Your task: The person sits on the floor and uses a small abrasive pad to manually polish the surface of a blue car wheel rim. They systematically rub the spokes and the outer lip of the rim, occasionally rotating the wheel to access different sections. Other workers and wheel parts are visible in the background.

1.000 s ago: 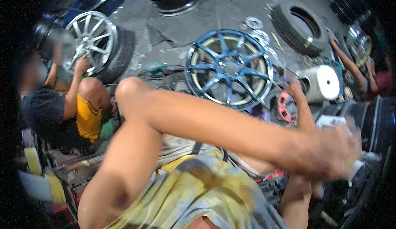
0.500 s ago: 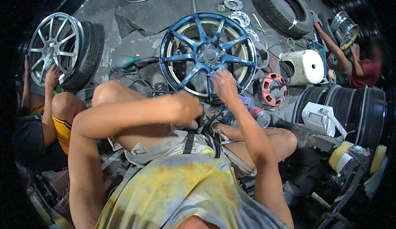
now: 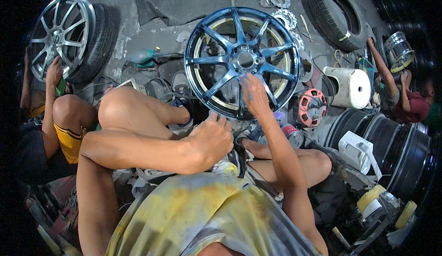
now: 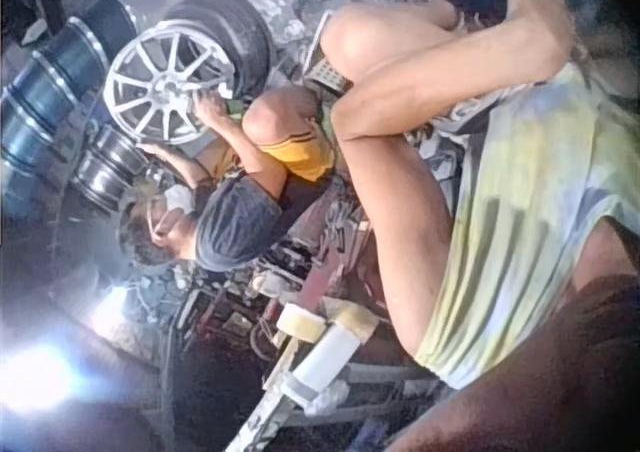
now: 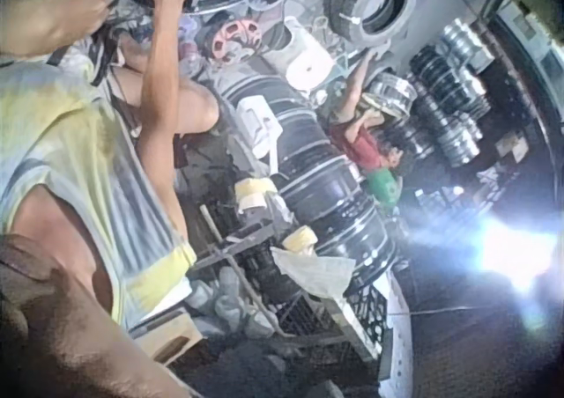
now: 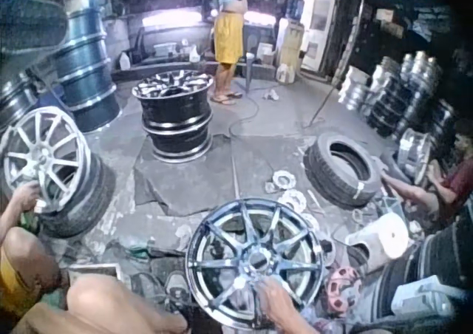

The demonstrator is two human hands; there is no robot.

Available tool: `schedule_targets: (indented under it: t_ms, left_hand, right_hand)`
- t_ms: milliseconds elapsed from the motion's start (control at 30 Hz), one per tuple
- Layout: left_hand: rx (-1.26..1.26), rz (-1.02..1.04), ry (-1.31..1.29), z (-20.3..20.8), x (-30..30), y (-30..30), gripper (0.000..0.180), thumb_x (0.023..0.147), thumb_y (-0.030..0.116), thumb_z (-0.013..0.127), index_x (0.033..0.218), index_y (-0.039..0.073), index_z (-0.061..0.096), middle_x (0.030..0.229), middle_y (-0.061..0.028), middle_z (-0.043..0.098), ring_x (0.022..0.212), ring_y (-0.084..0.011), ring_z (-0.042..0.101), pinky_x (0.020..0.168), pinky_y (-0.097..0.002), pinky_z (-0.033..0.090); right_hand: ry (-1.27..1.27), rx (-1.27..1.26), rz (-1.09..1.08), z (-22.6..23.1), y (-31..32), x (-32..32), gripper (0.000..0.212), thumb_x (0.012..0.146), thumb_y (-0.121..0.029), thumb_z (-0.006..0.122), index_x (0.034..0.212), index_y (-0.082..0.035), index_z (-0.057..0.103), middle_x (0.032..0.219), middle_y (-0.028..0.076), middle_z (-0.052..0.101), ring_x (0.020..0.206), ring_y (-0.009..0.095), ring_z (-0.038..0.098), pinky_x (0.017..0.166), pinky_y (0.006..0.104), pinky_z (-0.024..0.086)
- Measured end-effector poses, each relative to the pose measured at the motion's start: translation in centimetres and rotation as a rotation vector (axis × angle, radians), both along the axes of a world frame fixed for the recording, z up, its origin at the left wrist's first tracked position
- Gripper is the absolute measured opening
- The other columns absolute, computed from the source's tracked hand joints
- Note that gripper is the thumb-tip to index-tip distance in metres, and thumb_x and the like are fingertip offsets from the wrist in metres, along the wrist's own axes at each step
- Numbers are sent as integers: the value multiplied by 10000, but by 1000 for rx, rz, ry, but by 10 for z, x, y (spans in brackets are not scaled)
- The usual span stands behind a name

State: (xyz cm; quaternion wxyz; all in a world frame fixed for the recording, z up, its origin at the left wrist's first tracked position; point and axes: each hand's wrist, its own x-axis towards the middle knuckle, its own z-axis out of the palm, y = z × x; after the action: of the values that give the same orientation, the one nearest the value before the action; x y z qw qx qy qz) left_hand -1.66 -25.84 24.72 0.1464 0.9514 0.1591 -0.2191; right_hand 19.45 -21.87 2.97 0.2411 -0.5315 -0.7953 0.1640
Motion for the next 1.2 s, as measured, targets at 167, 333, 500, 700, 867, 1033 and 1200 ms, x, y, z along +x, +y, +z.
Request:
schedule_targets:
  t_ms: [167, 333, 500, 700, 867, 1033, 1200]
  left_hand:
    - [-107, 41, 6, -7, 7, -1, 210, 849, 180, 706, 977, 37, 791, 1035, -119, 713, 1029, -266, 656, 853, -406, 491]
    - [-97, 7, 20, -2, 14, 2, 197, 842, 172, 704, 952, 36, 794, 1036, -128, 716, 1026, -272, 657, 844, -411, 495]
    - [-169, 42, -20, -10, 14, -1, 190, 840, 165, 703, 941, 34, 796, 1052, -148, 719, 1049, -282, 661, 855, -417, 500]
    - [-178, -12, 31, 2, 20, 3, 201, 850, 162, 699, 970, 34, 799, 1062, -150, 719, 1052, -282, 666, 875, -423, 500]
    - [-123, 31, 7, -8, 18, 1, 212, 858, 173, 702, 985, 29, 794, 1064, -138, 720, 1043, -268, 663, 856, -407, 493]
    - [-155, 2, 37, -6, 16, 0, 219, 858, 180, 706, 987, 26, 792, 1068, -132, 718, 1042, -267, 663, 863, -405, 494]
    - [-109, -4, 27, -2, 15, 3, 219, 858, 176, 707, 991, 24, 792, 1070, -143, 715, 1050, -272, 663, 864, -411, 496]
  right_hand:
    - [-16, -44, 23, 4, 11, -3, 214, 924, -30, 611, 1096, 58, 706, 1026, 188, 659, 951, 387, 647, 845, 464, 513]
    - [55, 31, 12, -10, 14, -5, 236, 903, -11, 652, 1123, 44, 718, 961, 208, 643, 896, 421, 645, 786, 477, 518]
    - [71, 2, -31, -11, 8, -15, 203, 914, -24, 637, 1087, 59, 703, 962, 217, 628, 923, 421, 635, 806, 483, 510]
    - [37, 88, -105, -19, 22, -32, 192, 922, -34, 629, 1077, 54, 698, 966, 211, 627, 926, 422, 633, 804, 493, 509]
    - [95, 69, -116, -17, -1, -27, 168, 927, -26, 618, 1056, 52, 693, 955, 217, 627, 904, 433, 626, 789, 493, 509]
    - [119, 100, -101, -14, 8, -31, 170, 940, -30, 608, 1060, 62, 687, 956, 233, 619, 879, 439, 624, 771, 506, 503]
    - [95, 85, -132, -16, 6, -31, 175, 945, -36, 609, 1063, 63, 692, 936, 235, 620, 887, 441, 636, 777, 504, 512]
